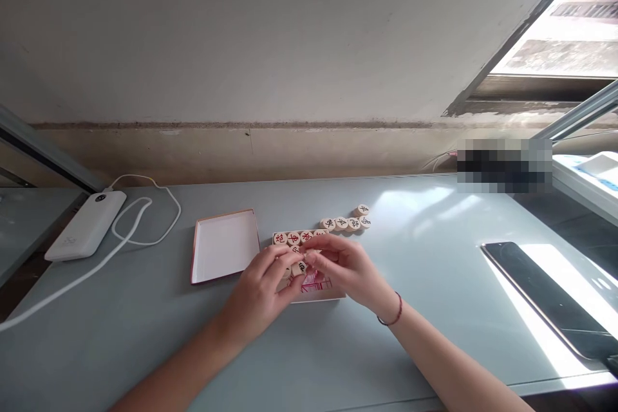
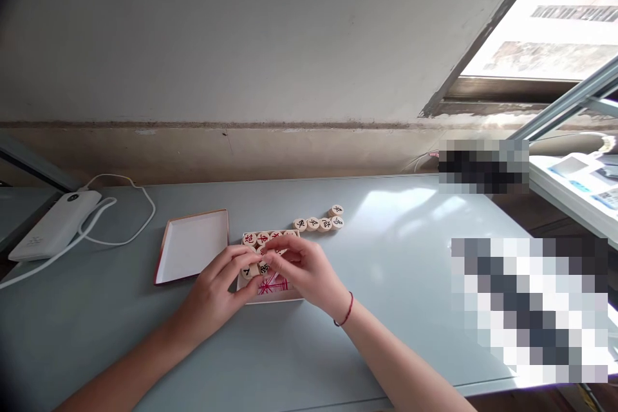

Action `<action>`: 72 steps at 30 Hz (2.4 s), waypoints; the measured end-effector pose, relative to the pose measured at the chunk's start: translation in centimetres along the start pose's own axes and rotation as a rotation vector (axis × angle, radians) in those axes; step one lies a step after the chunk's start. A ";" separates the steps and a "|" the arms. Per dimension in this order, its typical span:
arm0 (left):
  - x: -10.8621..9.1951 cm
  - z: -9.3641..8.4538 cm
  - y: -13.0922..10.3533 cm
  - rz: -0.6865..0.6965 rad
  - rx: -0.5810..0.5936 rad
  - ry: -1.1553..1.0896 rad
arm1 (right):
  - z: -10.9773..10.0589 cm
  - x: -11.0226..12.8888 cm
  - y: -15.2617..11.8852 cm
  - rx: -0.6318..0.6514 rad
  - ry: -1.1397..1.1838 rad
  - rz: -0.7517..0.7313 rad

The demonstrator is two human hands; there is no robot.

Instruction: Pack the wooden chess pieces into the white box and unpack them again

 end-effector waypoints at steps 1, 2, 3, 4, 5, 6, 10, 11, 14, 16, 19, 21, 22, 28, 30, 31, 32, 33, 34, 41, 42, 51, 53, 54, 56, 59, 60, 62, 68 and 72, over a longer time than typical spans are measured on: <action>0.1 0.1 0.0 -0.020 0.012 -0.012 | -0.8 0.2 0.1 -0.059 0.000 -0.028; 0.3 0.2 0.1 -0.036 0.028 -0.022 | -1.6 0.5 0.2 -0.124 0.012 -0.052; 0.4 0.3 0.1 -0.045 0.048 -0.032 | -2.4 0.9 0.2 -0.188 0.032 -0.068; 0.4 0.5 0.1 -0.049 0.066 -0.041 | -3.1 1.2 0.2 -0.244 0.054 -0.077; 0.4 0.6 0.2 -0.044 0.082 -0.048 | -3.6 1.5 0.2 -0.288 0.071 -0.082; 0.3 0.8 0.3 -0.031 0.094 -0.054 | -4.0 1.7 0.1 -0.316 0.082 -0.084; -0.5 1.5 0.7 0.066 0.123 -0.048 | -4.1 2.1 0.1 -0.303 0.080 -0.090; -0.7 1.8 0.8 0.087 0.136 -0.038 | -3.9 2.0 0.0 -0.281 0.071 -0.092; -1.2 2.5 1.0 0.122 0.171 0.026 | -3.2 1.6 -0.1 -0.196 -0.018 -0.095; -1.4 2.7 1.0 0.136 0.173 0.067 | -2.8 1.5 -0.3 -0.134 -0.138 -0.105; -1.1 2.5 1.0 0.136 0.161 0.107 | -2.1 1.8 -0.8 -0.023 -0.339 -0.154; -0.7 2.1 0.9 0.123 0.160 0.127 | -1.5 2.0 -1.1 0.072 -0.463 -0.195; -0.4 1.9 0.9 0.113 0.163 0.132 | -1.2 2.0 -1.2 0.117 -0.522 -0.209; 0.6 1.0 0.4 0.099 0.189 0.134 | 0.0 1.3 -1.4 0.225 -0.851 -0.295; 0.7 1.0 0.2 0.105 0.201 0.133 | 0.2 1.0 -1.4 0.236 -0.933 -0.339; 0.7 1.1 0.2 0.107 0.204 0.130 | 0.2 0.9 -1.3 0.243 -0.963 -0.356; 0.7 1.1 0.1 0.108 0.207 0.125 | 0.3 0.8 -1.3 0.253 -0.986 -0.371; 0.7 1.2 0.1 0.109 0.211 0.118 | 0.3 0.7 -1.2 0.262 -1.006 -0.386; 0.7 1.3 0.1 0.110 0.216 0.113 | 0.3 0.5 -1.2 0.269 -1.024 -0.398; 0.8 1.5 -0.2 0.113 0.244 0.099 | 0.4 0.1 -1.0 0.241 -1.062 -0.417; 0.8 1.5 -0.2 0.115 0.247 0.097 | 0.3 0.3 -0.9 0.243 -1.027 -0.410; 0.6 1.2 0.0 0.137 0.233 0.089 | -8.5 3.7 1.7 -0.493 -1.245 -0.157; 0.4 1.0 -0.1 0.170 0.230 0.104 | -10.5 3.6 2.8 -0.531 -1.326 0.060; 0.3 1.0 -0.2 0.189 0.225 0.112 | -11.1 3.5 3.3 -0.505 -1.333 0.164; -0.2 1.0 -0.5 0.227 0.214 0.124 | -12.0 3.2 4.3 -0.422 -1.327 0.332; -1.0 1.4 -0.9 0.272 0.192 0.139 | -12.4 2.9 5.3 -0.345 -1.346 0.456; -1.2 1.5 -1.0 0.277 0.188 0.142 | -12.4 2.9 5.5 -0.331 -1.357 0.468; -1.4 1.9 -1.1 0.272 0.191 0.146 | -12.3 2.8 5.9 -0.311 -1.371 0.467; -0.9 2.1 -0.8 0.241 0.174 0.176 | -12.0 2.4 6.7 -0.281 -1.379 0.412; -0.5 2.1 -0.9 0.219 0.189 0.178 | -11.6 3.0 6.8 -0.318 -1.384 0.353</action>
Point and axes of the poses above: each hand's wrist, its own y-axis towards the middle knuckle, its own z-axis out of the palm, x = y × z, the point moved 5 cm from there along y, towards the middle knuckle, and after that the axes turned 12 degrees about y, right-handed, at the moved point
